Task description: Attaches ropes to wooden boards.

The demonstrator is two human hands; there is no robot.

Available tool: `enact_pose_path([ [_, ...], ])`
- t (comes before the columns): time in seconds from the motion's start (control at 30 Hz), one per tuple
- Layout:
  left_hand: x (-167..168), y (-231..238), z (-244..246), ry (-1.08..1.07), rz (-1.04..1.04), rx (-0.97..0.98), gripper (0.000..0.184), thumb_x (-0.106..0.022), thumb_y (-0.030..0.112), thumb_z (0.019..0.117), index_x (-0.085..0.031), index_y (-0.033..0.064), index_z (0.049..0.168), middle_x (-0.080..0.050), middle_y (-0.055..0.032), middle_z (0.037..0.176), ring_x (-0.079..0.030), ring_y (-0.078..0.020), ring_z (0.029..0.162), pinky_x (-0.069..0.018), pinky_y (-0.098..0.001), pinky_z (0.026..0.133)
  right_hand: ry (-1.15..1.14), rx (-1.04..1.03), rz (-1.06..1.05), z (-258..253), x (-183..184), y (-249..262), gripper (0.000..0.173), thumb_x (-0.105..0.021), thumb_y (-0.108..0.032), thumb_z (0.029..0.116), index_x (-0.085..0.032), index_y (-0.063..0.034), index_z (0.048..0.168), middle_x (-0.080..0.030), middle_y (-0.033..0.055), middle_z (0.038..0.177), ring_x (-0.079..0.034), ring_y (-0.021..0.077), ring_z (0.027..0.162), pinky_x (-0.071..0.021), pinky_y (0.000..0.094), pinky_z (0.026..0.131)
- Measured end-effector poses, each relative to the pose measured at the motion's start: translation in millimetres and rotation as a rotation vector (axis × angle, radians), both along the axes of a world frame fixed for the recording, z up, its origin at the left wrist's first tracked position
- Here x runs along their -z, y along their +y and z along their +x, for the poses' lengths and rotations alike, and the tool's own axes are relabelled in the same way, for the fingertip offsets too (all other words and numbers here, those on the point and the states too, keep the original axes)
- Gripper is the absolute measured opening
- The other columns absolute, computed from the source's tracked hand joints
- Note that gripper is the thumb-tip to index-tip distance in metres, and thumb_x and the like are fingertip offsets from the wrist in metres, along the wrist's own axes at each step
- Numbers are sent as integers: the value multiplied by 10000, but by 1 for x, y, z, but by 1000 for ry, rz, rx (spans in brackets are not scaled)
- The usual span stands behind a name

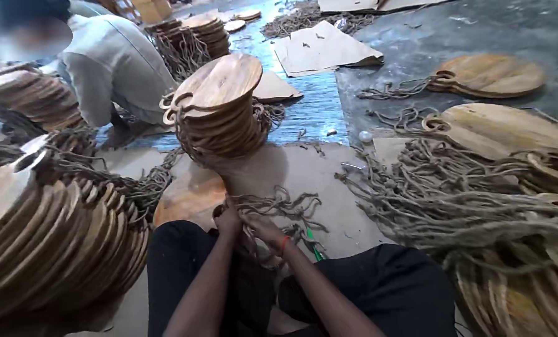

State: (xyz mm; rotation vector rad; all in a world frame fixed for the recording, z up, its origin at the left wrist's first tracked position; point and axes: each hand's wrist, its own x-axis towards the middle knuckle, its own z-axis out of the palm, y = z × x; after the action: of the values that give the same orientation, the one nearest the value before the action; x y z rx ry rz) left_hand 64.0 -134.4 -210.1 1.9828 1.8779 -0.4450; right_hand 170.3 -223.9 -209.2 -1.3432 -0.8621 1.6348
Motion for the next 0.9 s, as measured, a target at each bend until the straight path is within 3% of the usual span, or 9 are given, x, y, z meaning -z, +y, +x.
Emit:
enact_pose_path([
  [0.07,2,22,-5,47,-76,49,1038,-728,326,922,-26,118,1657,-497,-263,1500,-587,-460,1270,-462,-651,1036,-113,39,68,32,4,-26,436,-548,-296,1073,-568,-16,1408,-635,174,1340,-649,241,1198,-525,410,1041],
  [0.13,-1,23,-6,126,-131,138,999,-700,335,942,-33,160,1665,-511,-288,1473,-588,-481,1258,-451,-668,1033,-317,122,103,67,13,-61,448,-616,-298,1033,-585,-51,1405,-677,121,1292,-678,190,1154,-552,376,1015],
  [0.23,-29,3,1,180,-69,257,733,-613,282,998,-264,192,1637,-559,-280,1420,-545,-483,1299,-398,-691,1058,-474,343,54,105,17,-109,411,-623,-257,1025,-601,-47,1378,-695,117,1251,-703,190,1093,-579,382,962],
  [0.3,-32,-6,-2,38,44,341,571,-592,238,1024,-430,149,1564,-548,-242,1445,-519,-456,1331,-410,-653,1069,-431,573,38,114,16,-132,314,-613,-164,1022,-638,-27,1304,-715,119,1168,-716,205,993,-596,387,875],
  [0.47,13,-10,5,-429,-47,678,378,-667,298,1006,-671,71,1308,-674,-177,1279,-640,-363,1201,-476,-592,1059,-419,760,37,111,11,-127,246,-570,-143,1062,-643,-32,1269,-722,116,1127,-716,212,913,-599,395,799],
  [0.6,32,-43,50,-313,-118,769,593,-723,432,948,-594,82,1408,-624,-183,1375,-601,-384,1261,-458,-600,1070,-533,681,41,107,21,-114,216,-593,-167,1056,-677,-61,1224,-732,93,1056,-705,196,839,-592,388,745],
  [0.73,54,-56,70,-346,-144,685,353,-592,197,1035,-628,95,1370,-613,-169,1392,-550,-391,1318,-427,-608,1084,-563,701,7,109,25,-115,207,-613,-186,1048,-685,-58,1194,-732,91,1028,-700,197,822,-588,387,737],
  [0.8,36,-52,65,-510,-156,534,363,-570,187,1046,-588,33,1375,-675,-214,1252,-649,-401,1176,-498,-612,1008,-556,730,-7,108,24,-118,204,-605,-177,1052,-689,-54,1191,-732,84,1024,-696,189,820,-584,373,738],
  [0.9,-36,-34,51,-793,-197,298,412,-509,174,1090,-443,-1,1458,-667,-275,1181,-683,-415,1025,-540,-588,906,-544,733,8,109,23,-116,197,-598,-165,1054,-690,-46,1181,-735,86,1014,-704,184,825,-592,369,742],
])
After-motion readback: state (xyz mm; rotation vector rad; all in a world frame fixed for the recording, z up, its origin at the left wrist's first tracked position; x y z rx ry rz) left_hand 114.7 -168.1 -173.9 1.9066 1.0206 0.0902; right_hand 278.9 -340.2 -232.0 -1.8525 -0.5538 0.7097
